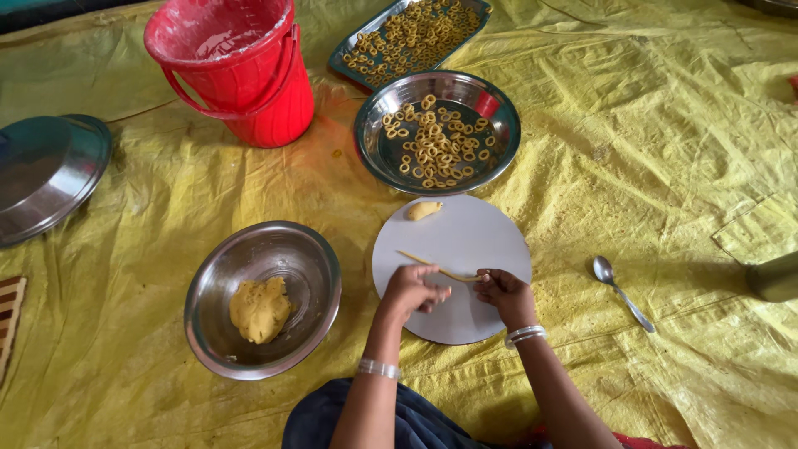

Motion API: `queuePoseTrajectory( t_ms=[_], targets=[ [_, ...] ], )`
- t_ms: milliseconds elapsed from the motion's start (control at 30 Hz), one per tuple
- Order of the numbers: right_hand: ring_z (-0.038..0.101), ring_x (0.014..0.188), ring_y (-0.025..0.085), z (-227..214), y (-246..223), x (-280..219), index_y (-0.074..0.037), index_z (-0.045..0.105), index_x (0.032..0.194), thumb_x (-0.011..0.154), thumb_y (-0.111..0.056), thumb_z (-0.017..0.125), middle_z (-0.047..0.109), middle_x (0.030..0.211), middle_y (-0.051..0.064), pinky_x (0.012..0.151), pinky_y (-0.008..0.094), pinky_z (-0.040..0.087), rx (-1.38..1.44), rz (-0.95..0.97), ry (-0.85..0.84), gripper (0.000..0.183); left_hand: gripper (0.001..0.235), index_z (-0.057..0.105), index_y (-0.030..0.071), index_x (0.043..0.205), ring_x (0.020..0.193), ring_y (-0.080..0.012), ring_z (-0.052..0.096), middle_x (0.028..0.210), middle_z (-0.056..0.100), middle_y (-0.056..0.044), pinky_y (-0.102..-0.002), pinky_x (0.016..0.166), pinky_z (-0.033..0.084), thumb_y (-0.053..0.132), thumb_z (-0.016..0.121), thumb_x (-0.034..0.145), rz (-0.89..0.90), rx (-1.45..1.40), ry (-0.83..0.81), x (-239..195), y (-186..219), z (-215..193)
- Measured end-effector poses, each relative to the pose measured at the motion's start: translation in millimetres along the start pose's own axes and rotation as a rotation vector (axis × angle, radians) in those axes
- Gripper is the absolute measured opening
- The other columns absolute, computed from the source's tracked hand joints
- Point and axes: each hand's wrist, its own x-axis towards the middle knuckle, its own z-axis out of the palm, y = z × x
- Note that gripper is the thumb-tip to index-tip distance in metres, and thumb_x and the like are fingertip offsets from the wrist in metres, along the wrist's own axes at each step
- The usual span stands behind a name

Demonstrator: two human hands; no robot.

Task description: The person rolls small pieces of dough into thin ropes on a white board, then joins the ends to form rings and places them into a metal tray. The process is repeated continuously with dough taken from a nearby bowl.

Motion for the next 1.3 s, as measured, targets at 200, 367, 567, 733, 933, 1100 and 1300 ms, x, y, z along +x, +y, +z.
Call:
queuePoseTrajectory(
  t_ms=[200, 367, 567, 733, 933, 1100, 1300],
  targets=[
    [0.078, 0.087, 0.017, -1.4, 10.6, -1.5, 0.004, 0.074, 0.113, 0.098, -0.017, 0.066, 0.078, 0.097, 0.012, 0.076, 0.030, 0.066, -0.037, -0.030, -0.026, 0.028, 0.037, 0.066, 0.005, 0.127, 0.083, -0.0073, 0.072, 0.109, 0.075, -0.002, -0.023, 0.069, 0.060, 0.017, 0.072, 0.093, 0.870, 0.050, 0.325, 74.3, 92.8, -19.8],
    [0.075, 0.081, 0.015, 2.9, 5.5, -4.3, 0.002, 0.075, 0.113, 0.090, -0.014, 0.073, 0.080, 0.095, 0.011, 0.074, 0.029, 0.066, -0.203, -0.116, 0.014, 0.028, 0.029, 0.077, 0.003, 0.111, 0.079, -0.0111, 0.075, 0.090, 0.079, -0.009, -0.022, 0.067, 0.058, 0.028, 0.065, 0.105, 0.597, 0.004, 0.408, 65.1, 83.4, -18.5],
    [0.075, 0.075, 0.013, 17.4, -5.8, -19.1, 0.001, 0.076, 0.109, 0.091, -0.011, 0.072, 0.079, 0.088, 0.008, 0.066, 0.028, 0.063, -0.185, -0.173, -0.001, 0.022, 0.021, 0.072, 0.003, 0.109, 0.065, -0.0172, 0.076, 0.088, 0.079, -0.012, -0.033, 0.060, 0.064, 0.017, 0.060, 0.097, -0.020, -0.240, -0.012, -3.0, -45.7, 45.8],
    [0.070, 0.071, 0.010, 32.1, -22.0, -37.2, -0.001, 0.080, 0.105, 0.092, -0.013, 0.075, 0.079, 0.085, 0.007, 0.063, 0.025, 0.059, -0.236, -0.170, 0.024, 0.018, 0.026, 0.068, 0.002, 0.099, 0.077, -0.0224, 0.075, 0.087, 0.074, -0.012, -0.035, 0.072, 0.067, 0.026, 0.058, 0.103, -0.206, -0.760, -0.093, 20.3, -70.2, 67.7],
    [0.070, 0.067, 0.008, 29.6, -28.6, -35.5, -0.002, 0.079, 0.102, 0.089, -0.013, 0.077, 0.079, 0.083, 0.007, 0.055, 0.024, 0.056, -0.237, -0.143, 0.075, 0.018, 0.012, 0.069, 0.001, 0.098, 0.086, -0.0207, 0.076, 0.091, 0.076, -0.012, -0.033, 0.081, 0.068, 0.012, 0.064, 0.100, -0.178, -1.169, 0.112, 32.1, -75.1, 69.7],
    [0.067, 0.062, 0.011, 22.3, -17.5, -23.5, 0.004, 0.075, 0.101, 0.088, -0.009, 0.078, 0.077, 0.081, 0.009, 0.052, 0.026, 0.055, -0.030, -0.105, 0.040, 0.019, 0.016, 0.073, 0.000, 0.100, 0.076, -0.0211, 0.076, 0.089, 0.076, -0.013, -0.032, 0.073, 0.067, 0.015, 0.073, 0.094, -0.132, -0.834, 0.078, 32.9, -64.7, 56.4],
    [0.070, 0.071, 0.009, 15.2, -17.5, -17.9, 0.002, 0.078, 0.107, 0.089, -0.009, 0.076, 0.079, 0.087, 0.006, 0.064, 0.026, 0.061, -0.149, -0.117, -0.135, 0.022, 0.023, 0.074, -0.003, 0.104, 0.074, -0.0205, 0.077, 0.089, 0.078, -0.014, -0.032, 0.069, 0.067, 0.017, 0.073, 0.092, -0.024, -0.574, 0.005, 27.2, -60.6, 43.6]
  ],
)
